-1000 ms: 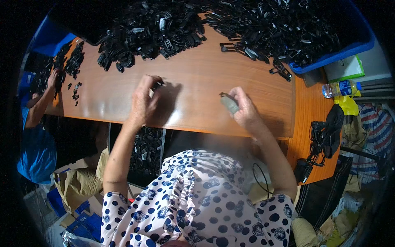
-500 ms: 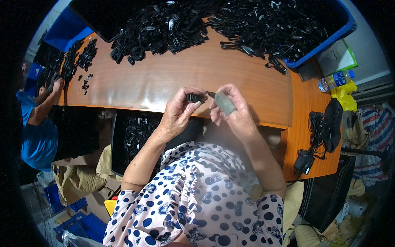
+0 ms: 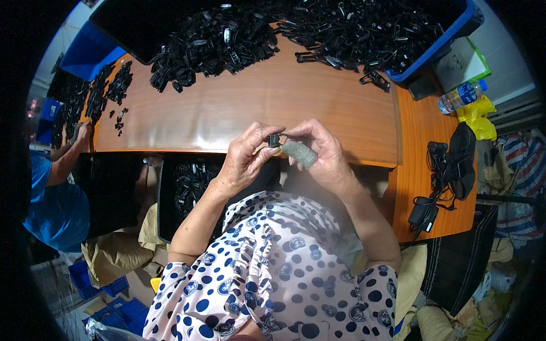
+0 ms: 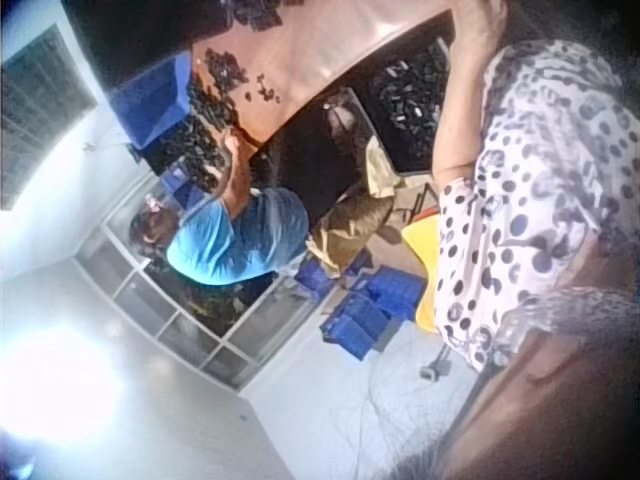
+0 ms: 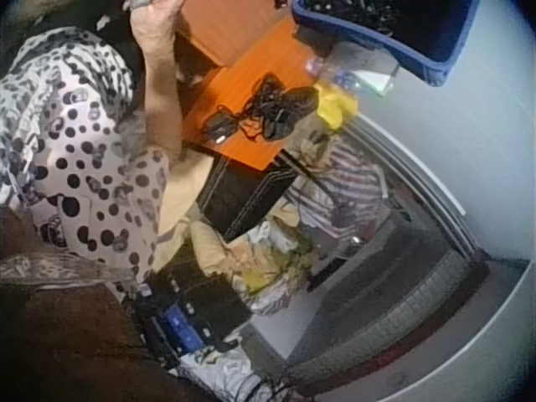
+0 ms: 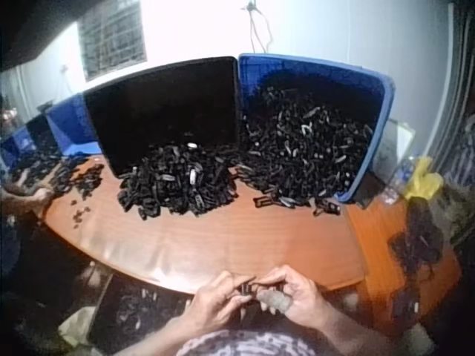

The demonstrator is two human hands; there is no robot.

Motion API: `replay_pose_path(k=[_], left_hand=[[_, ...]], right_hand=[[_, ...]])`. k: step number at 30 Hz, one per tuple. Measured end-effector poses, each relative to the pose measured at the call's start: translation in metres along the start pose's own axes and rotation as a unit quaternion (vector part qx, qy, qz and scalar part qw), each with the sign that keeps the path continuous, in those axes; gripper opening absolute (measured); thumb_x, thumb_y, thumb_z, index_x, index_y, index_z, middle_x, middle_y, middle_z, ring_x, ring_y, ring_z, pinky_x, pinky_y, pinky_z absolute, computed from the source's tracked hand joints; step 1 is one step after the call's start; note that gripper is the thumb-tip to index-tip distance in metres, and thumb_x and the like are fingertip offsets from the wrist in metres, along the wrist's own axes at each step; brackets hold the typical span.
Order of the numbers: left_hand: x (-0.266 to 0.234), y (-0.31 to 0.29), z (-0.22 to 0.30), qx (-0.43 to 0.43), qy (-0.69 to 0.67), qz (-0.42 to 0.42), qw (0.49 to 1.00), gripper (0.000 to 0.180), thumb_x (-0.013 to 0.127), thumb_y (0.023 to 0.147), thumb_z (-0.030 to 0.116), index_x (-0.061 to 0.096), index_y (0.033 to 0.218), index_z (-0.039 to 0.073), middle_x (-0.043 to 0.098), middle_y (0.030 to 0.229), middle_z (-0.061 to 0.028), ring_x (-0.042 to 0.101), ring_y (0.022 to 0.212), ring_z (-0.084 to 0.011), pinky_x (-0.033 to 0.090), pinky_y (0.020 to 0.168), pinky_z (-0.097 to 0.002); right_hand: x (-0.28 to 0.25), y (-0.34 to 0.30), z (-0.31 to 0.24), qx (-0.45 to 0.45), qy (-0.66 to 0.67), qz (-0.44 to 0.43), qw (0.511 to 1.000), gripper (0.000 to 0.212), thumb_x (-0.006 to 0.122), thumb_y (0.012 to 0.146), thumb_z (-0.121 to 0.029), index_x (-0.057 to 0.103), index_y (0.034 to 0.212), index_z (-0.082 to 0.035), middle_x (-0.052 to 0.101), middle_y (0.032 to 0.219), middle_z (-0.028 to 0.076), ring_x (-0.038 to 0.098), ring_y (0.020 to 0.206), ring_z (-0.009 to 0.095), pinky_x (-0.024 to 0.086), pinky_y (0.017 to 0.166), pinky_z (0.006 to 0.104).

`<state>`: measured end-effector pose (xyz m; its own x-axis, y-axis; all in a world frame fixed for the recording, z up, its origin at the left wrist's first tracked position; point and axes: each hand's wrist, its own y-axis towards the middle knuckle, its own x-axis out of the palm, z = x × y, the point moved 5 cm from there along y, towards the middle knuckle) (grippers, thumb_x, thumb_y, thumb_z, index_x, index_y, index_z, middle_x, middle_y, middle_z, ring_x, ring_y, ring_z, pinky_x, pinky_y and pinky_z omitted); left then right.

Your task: The person repeatedly picks up small plastic pieces from piles on the table, fits them together by hand to assemble components, and sets them down.

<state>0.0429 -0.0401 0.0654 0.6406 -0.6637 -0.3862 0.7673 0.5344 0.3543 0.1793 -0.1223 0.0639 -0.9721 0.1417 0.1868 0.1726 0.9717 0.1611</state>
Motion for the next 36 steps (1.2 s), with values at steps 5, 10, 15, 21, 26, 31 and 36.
replay_pose_path(k=[5, 10, 15, 21, 26, 31, 36], left_hand=[[-0.003, -0.002, 0.001, -0.009, 0.040, 0.004, 0.999, 0.033, 0.068, 0.081, 0.006, 0.060, 0.114, 0.002, 0.059, 0.092, -0.0132, 0.061, 0.079, -0.0261, 0.049, 0.067, -0.0337], [-0.004, -0.002, -0.003, 0.046, 0.068, 0.007, 0.997, 0.026, 0.071, 0.081, 0.010, 0.064, 0.105, 0.000, 0.065, 0.092, -0.0123, 0.064, 0.078, -0.0239, 0.051, 0.070, -0.0316], [-0.006, -0.007, -0.004, 0.042, 0.130, -0.009, 0.991, 0.023, 0.071, 0.079, 0.011, 0.065, 0.099, 0.001, 0.067, 0.089, -0.0129, 0.065, 0.080, -0.0280, 0.053, 0.070, -0.0334], [-0.009, -0.007, -0.018, -0.077, 0.021, 0.001, 0.997, 0.023, 0.071, 0.082, 0.012, 0.065, 0.101, 0.000, 0.065, 0.081, -0.0104, 0.065, 0.073, -0.0215, 0.053, 0.068, -0.0312], [-0.021, 0.010, -0.031, -0.073, -0.131, 0.086, 0.985, 0.025, 0.072, 0.083, 0.014, 0.065, 0.104, 0.001, 0.047, 0.127, -0.0135, 0.051, 0.115, -0.0229, 0.048, 0.090, -0.0326], [-0.009, 0.018, -0.054, -0.209, -0.414, 0.116, 0.879, 0.029, 0.068, 0.088, 0.014, 0.062, 0.113, 0.002, 0.032, 0.140, -0.0144, 0.042, 0.125, -0.0230, 0.040, 0.103, -0.0346], [-0.005, 0.027, -0.078, -0.276, -0.482, 0.124, 0.822, 0.026, 0.062, 0.093, 0.022, 0.061, 0.112, 0.004, 0.055, 0.115, -0.0031, 0.055, 0.105, -0.0140, 0.046, 0.094, -0.0308]], right_hand=[[-0.006, 0.001, 0.008, 0.124, 0.091, -0.012, 0.988, 0.018, 0.065, 0.089, -0.005, 0.054, 0.103, -0.004, 0.058, 0.090, 0.002, 0.052, 0.073, 0.005, 0.042, 0.061, 0.0171], [-0.016, 0.002, 0.025, 0.253, 0.119, -0.032, 0.960, 0.020, 0.067, 0.085, -0.007, 0.055, 0.102, -0.005, 0.058, 0.086, 0.001, 0.051, 0.072, 0.004, 0.040, 0.060, 0.0165], [-0.014, 0.004, 0.039, 0.278, 0.062, -0.045, 0.957, 0.018, 0.066, 0.089, -0.011, 0.052, 0.099, -0.006, 0.061, 0.081, 0.004, 0.053, 0.063, 0.005, 0.035, 0.046, 0.0146], [-0.004, 0.010, 0.050, 0.387, 0.212, -0.056, 0.896, 0.018, 0.063, 0.092, -0.017, 0.048, 0.098, -0.007, 0.061, 0.078, 0.004, 0.061, 0.068, 0.012, 0.037, 0.043, 0.0154], [0.007, 0.044, 0.029, 0.291, 0.119, -0.054, 0.948, 0.044, 0.061, 0.092, -0.022, 0.040, 0.126, -0.004, 0.058, 0.102, 0.012, 0.063, 0.078, 0.016, 0.049, 0.050, 0.0184], [0.021, 0.071, 0.024, 0.264, 0.221, -0.149, 0.927, 0.060, 0.060, 0.091, -0.015, 0.030, 0.143, -0.004, 0.056, 0.113, 0.009, 0.060, 0.084, 0.011, 0.047, 0.066, 0.0193], [0.007, 0.089, 0.059, 0.263, 0.165, -0.047, 0.949, 0.056, 0.056, 0.091, -0.010, 0.034, 0.143, -0.003, 0.055, 0.119, 0.012, 0.062, 0.089, 0.015, 0.050, 0.071, 0.0239]])
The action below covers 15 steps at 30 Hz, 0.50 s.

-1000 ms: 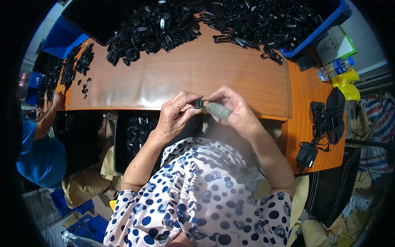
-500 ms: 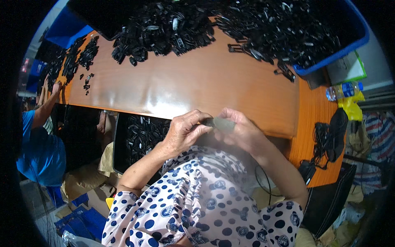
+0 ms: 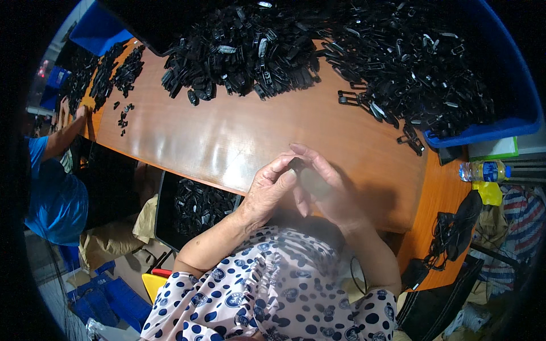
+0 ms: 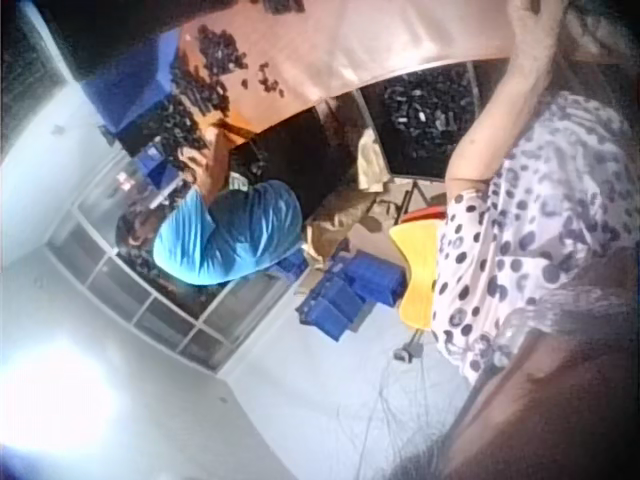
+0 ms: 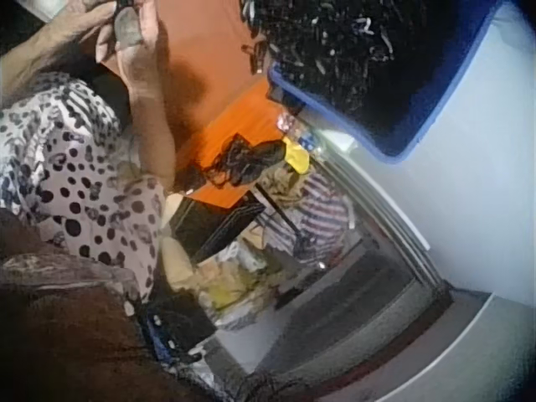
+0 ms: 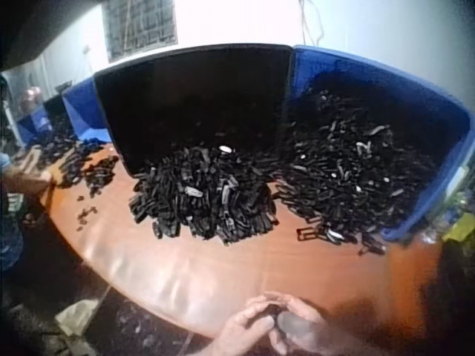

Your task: The person repeatedly picks up small plastic pieces from piles on the table, fits them together by hand to assemble components, and sets them down.

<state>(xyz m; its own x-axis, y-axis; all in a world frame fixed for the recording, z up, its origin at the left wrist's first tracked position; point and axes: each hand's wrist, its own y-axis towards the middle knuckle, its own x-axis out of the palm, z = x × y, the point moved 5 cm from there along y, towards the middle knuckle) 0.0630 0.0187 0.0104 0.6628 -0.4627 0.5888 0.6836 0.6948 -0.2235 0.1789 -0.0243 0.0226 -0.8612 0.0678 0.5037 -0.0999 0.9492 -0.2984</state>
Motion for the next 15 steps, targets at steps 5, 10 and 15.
replay_pose_path(k=[5, 10, 15], left_hand=[[-0.021, 0.030, 0.001, -0.033, -0.028, 0.011, 0.999, 0.019, 0.057, 0.095, 0.016, 0.058, 0.111, 0.004, 0.062, 0.103, -0.0044, 0.058, 0.098, -0.0135, 0.048, 0.087, -0.0290], [-0.081, 0.085, 0.070, 0.135, 0.502, 0.084, 0.850, 0.018, 0.055, 0.092, 0.007, 0.055, 0.110, 0.004, 0.057, 0.103, -0.0101, 0.059, 0.092, -0.0208, 0.048, 0.085, -0.0343], [-0.096, 0.127, 0.090, 0.181, 0.768, 0.092, 0.607, 0.027, 0.053, 0.087, 0.001, 0.054, 0.113, 0.006, 0.051, 0.102, -0.0184, 0.060, 0.089, -0.0364, 0.051, 0.076, -0.0427]], right_hand=[[-0.020, 0.020, -0.007, 0.058, -0.134, 0.022, 0.989, 0.055, 0.058, 0.090, -0.005, 0.038, 0.141, -0.005, 0.057, 0.122, 0.013, 0.063, 0.093, 0.017, 0.050, 0.081, 0.0262], [-0.080, 0.053, -0.074, -0.208, -0.699, 0.166, 0.664, 0.037, 0.062, 0.084, -0.008, 0.055, 0.120, -0.003, 0.057, 0.107, 0.011, 0.059, 0.094, 0.027, 0.049, 0.079, 0.0391], [-0.108, 0.090, -0.097, -0.201, -0.824, 0.143, 0.510, 0.022, 0.060, 0.080, -0.003, 0.059, 0.102, -0.002, 0.055, 0.096, 0.012, 0.054, 0.093, 0.029, 0.047, 0.080, 0.0383]])
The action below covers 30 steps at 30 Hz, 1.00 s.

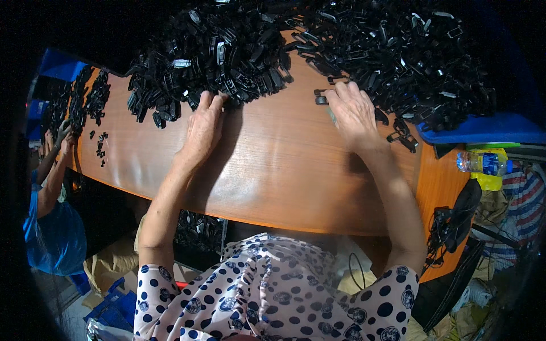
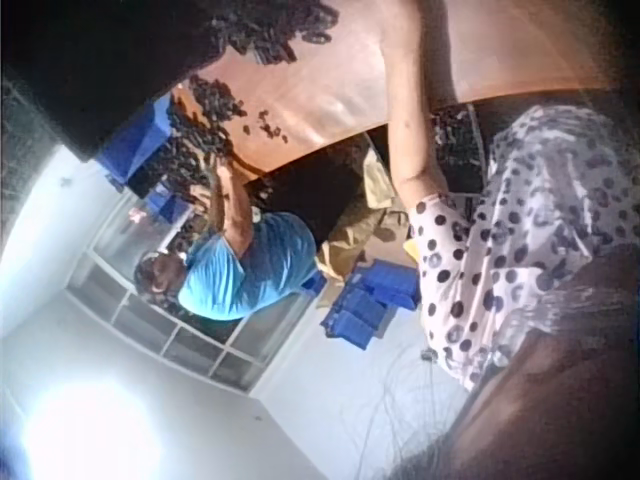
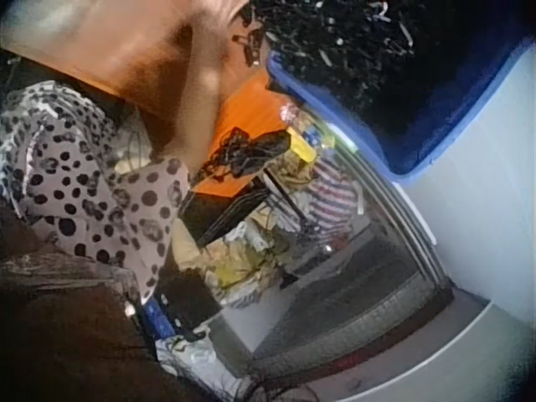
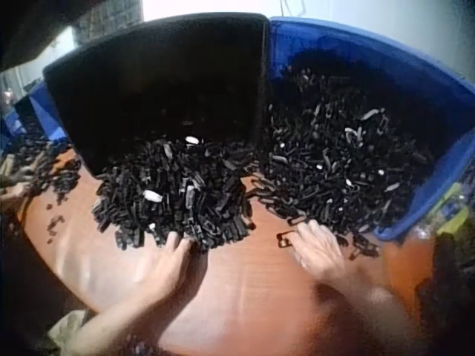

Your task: The person repeatedly picks up small plastic pieces from piles on the table, fits them together by hand to assemble components, and sets them down.

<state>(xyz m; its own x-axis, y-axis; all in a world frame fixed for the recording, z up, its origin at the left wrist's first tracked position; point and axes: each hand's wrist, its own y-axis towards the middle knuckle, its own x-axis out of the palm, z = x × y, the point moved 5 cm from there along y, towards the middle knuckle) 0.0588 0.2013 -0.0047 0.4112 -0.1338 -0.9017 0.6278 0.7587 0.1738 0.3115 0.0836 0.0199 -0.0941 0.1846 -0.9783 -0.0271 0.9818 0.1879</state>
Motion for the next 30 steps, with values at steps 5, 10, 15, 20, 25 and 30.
replay_pose_path(k=[5, 10, 15, 20, 25, 30], left_hand=[[0.000, 0.009, -0.001, 0.056, 0.099, -0.033, 0.993, 0.027, 0.049, 0.082, -0.005, 0.052, 0.107, 0.004, 0.050, 0.101, -0.0174, 0.060, 0.091, -0.0372, 0.051, 0.076, -0.0458], [-0.003, -0.004, -0.006, 0.132, 0.123, -0.009, 0.984, 0.016, 0.050, 0.090, 0.005, 0.050, 0.106, 0.006, 0.054, 0.095, -0.0156, 0.062, 0.086, -0.0358, 0.050, 0.067, -0.0457], [-0.015, -0.035, 0.009, 0.050, 0.002, -0.030, 0.998, 0.023, 0.057, 0.088, 0.008, 0.051, 0.110, 0.005, 0.060, 0.099, -0.0164, 0.062, 0.089, -0.0362, 0.051, 0.071, -0.0437], [-0.019, -0.080, 0.042, -0.021, -0.203, -0.057, 0.977, 0.021, 0.062, 0.087, 0.010, 0.060, 0.108, 0.008, 0.064, 0.106, -0.0156, 0.065, 0.096, -0.0333, 0.052, 0.080, -0.0396], [-0.007, -0.131, 0.083, 0.116, 0.054, -0.085, 0.988, 0.020, 0.064, 0.078, 0.010, 0.061, 0.098, 0.012, 0.056, 0.081, -0.0100, 0.063, 0.072, -0.0311, 0.052, 0.062, -0.0417], [0.004, -0.139, 0.105, 0.156, 0.046, -0.082, 0.983, 0.020, 0.063, 0.079, 0.008, 0.060, 0.098, 0.008, 0.057, 0.082, -0.0103, 0.063, 0.072, -0.0303, 0.052, 0.060, -0.0393]], right_hand=[[0.010, 0.009, 0.005, -0.060, -0.041, -0.061, 0.995, 0.020, 0.059, 0.075, 0.002, 0.057, 0.095, -0.004, 0.055, 0.096, 0.011, 0.054, 0.096, 0.029, 0.047, 0.082, 0.0386], [-0.001, 0.004, 0.000, -0.040, 0.113, 0.011, 0.993, 0.019, 0.061, 0.083, -0.004, 0.055, 0.101, -0.002, 0.057, 0.092, 0.013, 0.058, 0.081, 0.029, 0.050, 0.072, 0.0412], [0.005, -0.006, 0.004, 0.152, 0.391, -0.004, 0.908, 0.034, 0.056, 0.084, -0.002, 0.048, 0.118, -0.001, 0.058, 0.095, 0.008, 0.059, 0.077, 0.016, 0.051, 0.066, 0.0314], [0.005, -0.029, -0.011, 0.242, 0.531, -0.044, 0.811, 0.049, 0.052, 0.087, -0.004, 0.040, 0.135, -0.006, 0.058, 0.096, 0.007, 0.057, 0.074, 0.013, 0.049, 0.057, 0.0266], [0.002, -0.058, -0.018, 0.086, 0.410, -0.079, 0.904, 0.044, 0.052, 0.094, -0.022, 0.044, 0.134, -0.006, 0.051, 0.104, 0.011, 0.059, 0.087, 0.020, 0.052, 0.069, 0.0291], [-0.016, -0.069, -0.049, -0.030, 0.205, -0.075, 0.975, 0.044, 0.052, 0.086, 0.000, 0.051, 0.129, -0.012, 0.050, 0.121, 0.014, 0.053, 0.114, 0.031, 0.047, 0.094, 0.0397]])
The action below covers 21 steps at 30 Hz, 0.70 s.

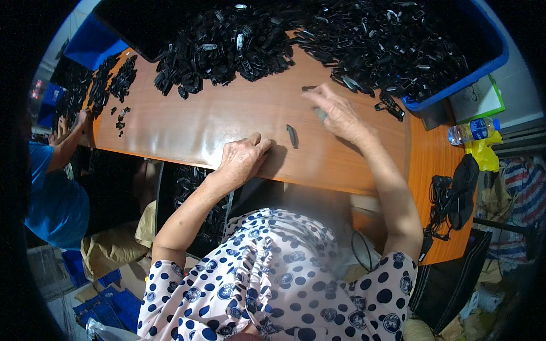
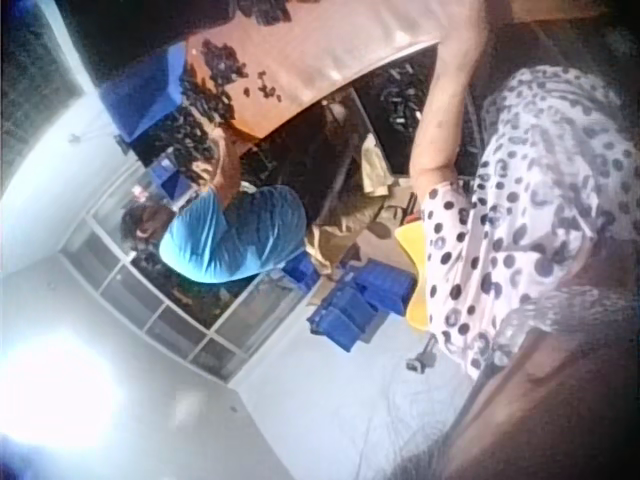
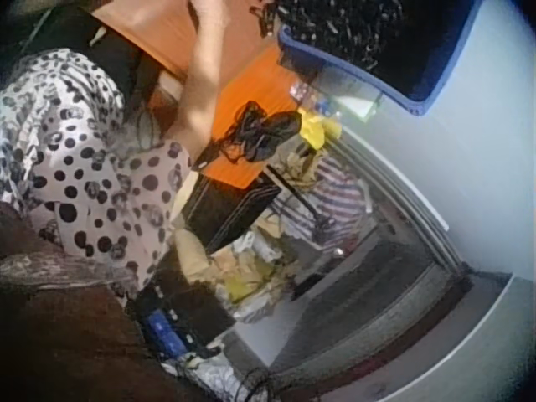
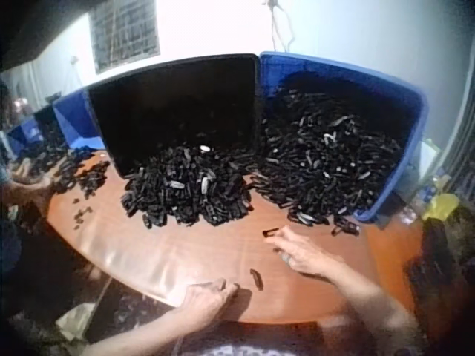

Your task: The person repeatedly picks up small plastic pieces from piles on the table, fits them together by hand to assemble components, and sets them down.

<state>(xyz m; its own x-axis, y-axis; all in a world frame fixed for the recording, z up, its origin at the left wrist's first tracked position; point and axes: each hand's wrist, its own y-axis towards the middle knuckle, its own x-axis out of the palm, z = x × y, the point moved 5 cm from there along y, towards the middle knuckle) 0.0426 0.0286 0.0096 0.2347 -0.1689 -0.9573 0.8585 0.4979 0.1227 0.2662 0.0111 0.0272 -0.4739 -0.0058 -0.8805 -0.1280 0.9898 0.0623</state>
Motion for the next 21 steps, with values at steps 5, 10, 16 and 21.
replay_pose_path(k=[5, 10, 16, 21], left_hand=[[0.013, 0.004, 0.006, -0.036, -0.062, -0.020, 0.997, 0.022, 0.064, 0.080, 0.010, 0.061, 0.102, 0.008, 0.062, 0.091, -0.0119, 0.064, 0.078, -0.0331, 0.053, 0.066, -0.0399], [0.025, 0.004, 0.001, -0.083, -0.259, 0.022, 0.962, 0.021, 0.067, 0.083, 0.010, 0.063, 0.103, 0.006, 0.063, 0.094, -0.0114, 0.065, 0.078, -0.0269, 0.052, 0.072, -0.0350], [0.028, -0.005, -0.014, -0.119, -0.391, 0.102, 0.907, 0.027, 0.068, 0.085, 0.009, 0.063, 0.109, -0.001, 0.060, 0.094, -0.0108, 0.060, 0.088, -0.0214, 0.049, 0.079, -0.0293], [0.017, -0.011, -0.004, -0.131, -0.469, 0.096, 0.868, 0.025, 0.067, 0.085, 0.008, 0.063, 0.109, 0.000, 0.061, 0.090, -0.0086, 0.060, 0.082, -0.0163, 0.049, 0.073, -0.0278]], right_hand=[[0.022, -0.008, -0.038, -0.070, -0.001, -0.120, 0.990, 0.046, 0.052, 0.084, 0.005, 0.056, 0.124, -0.016, 0.049, 0.128, 0.012, 0.050, 0.119, 0.030, 0.045, 0.099, 0.0417], [0.034, -0.011, -0.031, -0.108, -0.058, -0.092, 0.988, 0.033, 0.057, 0.086, -0.006, 0.058, 0.118, -0.012, 0.054, 0.123, 0.011, 0.051, 0.112, 0.032, 0.045, 0.095, 0.0410], [0.033, -0.028, -0.035, 0.140, 0.378, -0.030, 0.915, 0.026, 0.061, 0.091, -0.017, 0.054, 0.113, -0.006, 0.062, 0.093, 0.008, 0.063, 0.081, 0.018, 0.053, 0.065, 0.0271], [0.047, -0.048, -0.055, 0.135, 0.557, -0.061, 0.818, 0.022, 0.058, 0.093, -0.015, 0.052, 0.112, -0.006, 0.059, 0.087, 0.006, 0.058, 0.067, 0.008, 0.043, 0.046, 0.0162]])
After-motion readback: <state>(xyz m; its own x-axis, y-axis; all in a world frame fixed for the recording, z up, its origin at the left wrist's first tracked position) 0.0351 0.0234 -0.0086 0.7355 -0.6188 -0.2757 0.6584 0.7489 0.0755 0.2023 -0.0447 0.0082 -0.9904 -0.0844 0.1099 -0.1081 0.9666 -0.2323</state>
